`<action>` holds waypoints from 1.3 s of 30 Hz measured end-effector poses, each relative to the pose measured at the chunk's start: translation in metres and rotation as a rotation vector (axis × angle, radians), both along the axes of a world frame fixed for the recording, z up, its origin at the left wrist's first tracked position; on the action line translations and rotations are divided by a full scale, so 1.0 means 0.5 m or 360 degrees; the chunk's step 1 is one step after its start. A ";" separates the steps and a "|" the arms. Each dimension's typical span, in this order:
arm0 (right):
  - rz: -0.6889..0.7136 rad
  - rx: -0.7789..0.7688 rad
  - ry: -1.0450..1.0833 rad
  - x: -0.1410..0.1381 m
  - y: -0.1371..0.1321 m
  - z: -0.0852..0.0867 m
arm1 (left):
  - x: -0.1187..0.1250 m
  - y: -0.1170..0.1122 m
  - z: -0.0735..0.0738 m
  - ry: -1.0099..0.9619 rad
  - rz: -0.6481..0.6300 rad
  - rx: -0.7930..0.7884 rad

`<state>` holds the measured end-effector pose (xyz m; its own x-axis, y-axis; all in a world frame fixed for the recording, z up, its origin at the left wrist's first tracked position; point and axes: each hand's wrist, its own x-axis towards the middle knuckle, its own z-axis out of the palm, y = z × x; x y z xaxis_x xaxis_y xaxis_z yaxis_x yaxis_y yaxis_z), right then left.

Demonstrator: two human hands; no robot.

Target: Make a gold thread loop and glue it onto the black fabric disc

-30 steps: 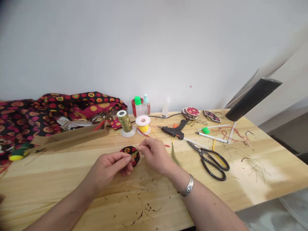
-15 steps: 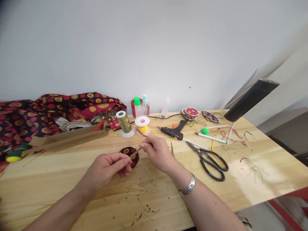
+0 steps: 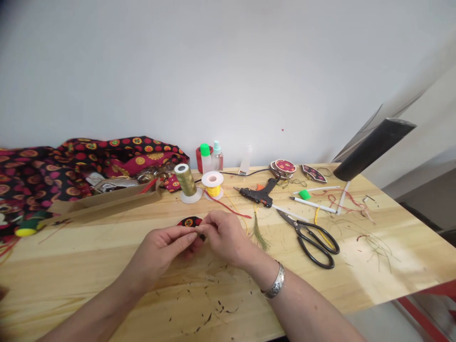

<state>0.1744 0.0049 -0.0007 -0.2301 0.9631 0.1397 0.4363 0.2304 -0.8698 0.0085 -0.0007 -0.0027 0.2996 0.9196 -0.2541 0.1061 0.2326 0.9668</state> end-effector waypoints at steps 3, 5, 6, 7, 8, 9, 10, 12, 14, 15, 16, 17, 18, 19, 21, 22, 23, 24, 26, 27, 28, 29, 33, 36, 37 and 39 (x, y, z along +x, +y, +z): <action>-0.0006 0.0028 -0.0019 -0.002 -0.001 -0.003 | 0.002 0.000 0.000 0.0015 -0.0006 0.0026; -0.0019 0.0035 -0.0024 -0.003 -0.002 -0.006 | 0.002 0.000 0.001 0.0037 -0.0001 0.0030; -0.0026 0.0035 -0.0023 -0.004 -0.003 -0.007 | 0.003 0.000 0.002 0.0053 0.0002 0.0026; -0.0030 0.0036 -0.0017 -0.005 -0.003 -0.008 | 0.003 0.000 0.003 0.0064 0.0004 0.0022; -0.0035 0.0039 -0.0009 -0.006 -0.004 -0.009 | 0.003 -0.001 0.004 0.0073 0.0004 0.0019; -0.0037 0.0042 -0.0002 -0.007 -0.004 -0.009 | 0.003 -0.001 0.006 0.0080 0.0006 0.0019; -0.0041 0.0046 0.0005 -0.007 -0.004 -0.010 | 0.003 -0.002 0.007 0.0087 0.0008 0.0022; -0.0046 0.0054 0.0023 -0.009 -0.004 -0.011 | 0.003 -0.003 0.008 0.0097 0.0010 0.0046; -0.0051 0.0054 0.0041 -0.010 -0.004 -0.011 | 0.003 -0.003 0.008 0.0108 0.0016 0.0068; -0.0055 0.0057 0.0051 -0.010 -0.004 -0.011 | 0.003 -0.003 0.008 0.0113 0.0016 0.0076; -0.0058 0.0063 0.0060 -0.010 -0.004 -0.010 | 0.004 -0.002 0.007 0.0118 0.0019 0.0081; -0.0055 0.0068 0.0066 -0.011 -0.005 -0.010 | 0.004 -0.002 0.007 0.0123 0.0020 0.0084; -0.0051 0.0074 0.0071 -0.011 -0.005 -0.009 | 0.003 -0.002 0.007 0.0130 0.0023 0.0090; -0.0046 0.0079 0.0074 -0.012 -0.006 -0.009 | 0.003 -0.002 0.007 0.0139 0.0025 0.0099; -0.0045 0.0074 0.0077 -0.014 -0.007 -0.010 | 0.001 -0.002 0.006 0.0162 0.0036 0.0126; -0.0041 0.0062 0.0079 -0.016 -0.008 -0.010 | 0.000 -0.001 0.005 0.0173 0.0045 0.0139; -0.0031 0.0051 0.0080 -0.017 -0.008 -0.009 | -0.001 -0.001 0.004 0.0180 0.0054 0.0149; -0.0012 0.0046 0.0073 -0.017 -0.007 -0.007 | -0.001 -0.001 0.004 0.0177 0.0064 0.0156; 0.0000 0.0084 0.0011 -0.012 -0.004 0.001 | -0.003 0.000 0.003 0.0149 0.0089 0.0150; -0.0032 0.0127 -0.0063 -0.006 -0.002 0.008 | -0.003 0.001 0.003 0.0129 0.0108 0.0138; -0.0094 0.0170 -0.0180 0.003 0.001 0.016 | -0.003 0.001 0.004 0.0104 0.0133 0.0125; -0.0175 0.0206 -0.0339 0.015 0.004 0.024 | -0.004 0.002 0.005 0.0076 0.0160 0.0109; -0.0452 0.0074 -0.1249 0.081 0.007 0.045 | -0.004 0.003 0.008 -0.0068 0.0247 0.0053; -0.0542 -0.0139 -0.1621 0.123 -0.001 0.034 | -0.005 0.003 0.009 -0.0160 0.0266 0.0015; -0.0556 -0.0179 -0.1639 0.131 -0.004 0.027 | -0.004 0.003 0.010 -0.0172 0.0266 0.0004; -0.0585 -0.0220 -0.1601 0.141 -0.009 0.014 | -0.003 0.003 0.011 -0.0182 0.0259 -0.0007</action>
<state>0.2449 0.0002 0.0061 0.1277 0.9895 -0.0672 0.9877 -0.1331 -0.0820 0.0069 0.0010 0.0028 0.1742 0.9573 -0.2308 -0.0439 0.2417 0.9694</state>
